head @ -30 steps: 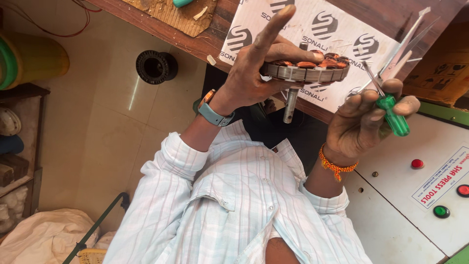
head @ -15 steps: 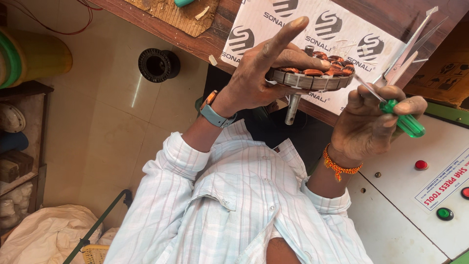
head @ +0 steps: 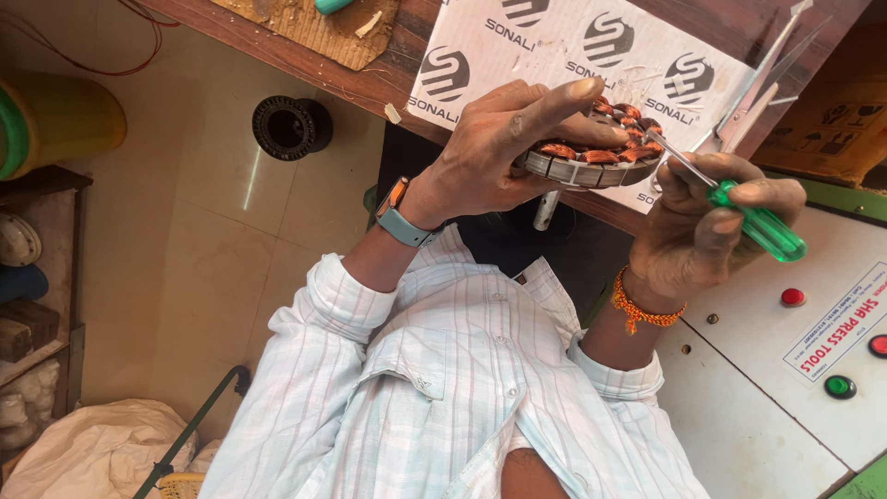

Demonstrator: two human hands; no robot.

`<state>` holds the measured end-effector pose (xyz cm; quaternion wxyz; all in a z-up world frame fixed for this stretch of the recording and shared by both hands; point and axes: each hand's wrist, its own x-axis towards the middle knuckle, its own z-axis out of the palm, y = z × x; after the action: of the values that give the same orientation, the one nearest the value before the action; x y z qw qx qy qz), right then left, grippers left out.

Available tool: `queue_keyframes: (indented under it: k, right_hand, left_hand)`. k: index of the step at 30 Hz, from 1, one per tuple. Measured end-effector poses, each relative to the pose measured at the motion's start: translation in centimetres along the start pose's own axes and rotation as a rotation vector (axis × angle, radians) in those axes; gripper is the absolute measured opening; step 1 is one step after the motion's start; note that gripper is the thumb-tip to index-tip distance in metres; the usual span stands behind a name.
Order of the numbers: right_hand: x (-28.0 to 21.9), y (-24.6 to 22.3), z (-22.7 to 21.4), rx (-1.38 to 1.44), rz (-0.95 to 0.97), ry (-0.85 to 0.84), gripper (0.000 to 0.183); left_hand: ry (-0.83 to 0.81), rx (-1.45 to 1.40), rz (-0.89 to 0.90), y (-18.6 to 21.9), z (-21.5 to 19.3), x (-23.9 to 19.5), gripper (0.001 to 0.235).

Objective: The person holds a cylindrical electrical component with copper windings and uses a green-handled screwdriver to adjust or tighten parts of the assembly. The person rotates the component and repeatedly inserts the screwdriver into slots along the windings.

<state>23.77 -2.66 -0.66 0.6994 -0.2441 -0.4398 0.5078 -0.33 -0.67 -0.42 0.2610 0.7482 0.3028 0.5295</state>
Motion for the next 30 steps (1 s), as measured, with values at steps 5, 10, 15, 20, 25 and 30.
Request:
queue_keyframes:
  k: [5,10,15,20,25,30]
  right_hand:
    - [-0.2,-0.2,0.2,-0.048,-0.011,0.011,0.027]
    - [-0.2,-0.6,0.0,-0.035,0.009,0.015,0.028]
    - [-0.3,-1.2,-0.2,-0.058,0.048,0.077,0.029]
    - [-0.5,-2.0,-0.3,-0.120,0.136,0.171,0.029]
    - [-0.6,-2.2,-0.1,-0.075,0.132,0.206,0.035]
    - [-0.1,-3.2,0.7,-0.125,0.115,0.177,0.037]
  left_hand:
    - [0.017,0.024,-0.036,0.1,-0.1,0.0,0.101]
    - [0.107,-0.092,-0.081,-0.2,0.4,0.7,0.099]
    - [0.178,-0.153,-0.160,-0.4,0.1,1.6,0.063]
    - [0.127,-0.112,-0.219,0.1,-0.2,2.1,0.040]
    - [0.125,-0.053,-0.191,0.2,-0.2,2.1,0.040]
    - [0.133,-0.065,-0.196,0.1,-0.2,2.1,0.041]
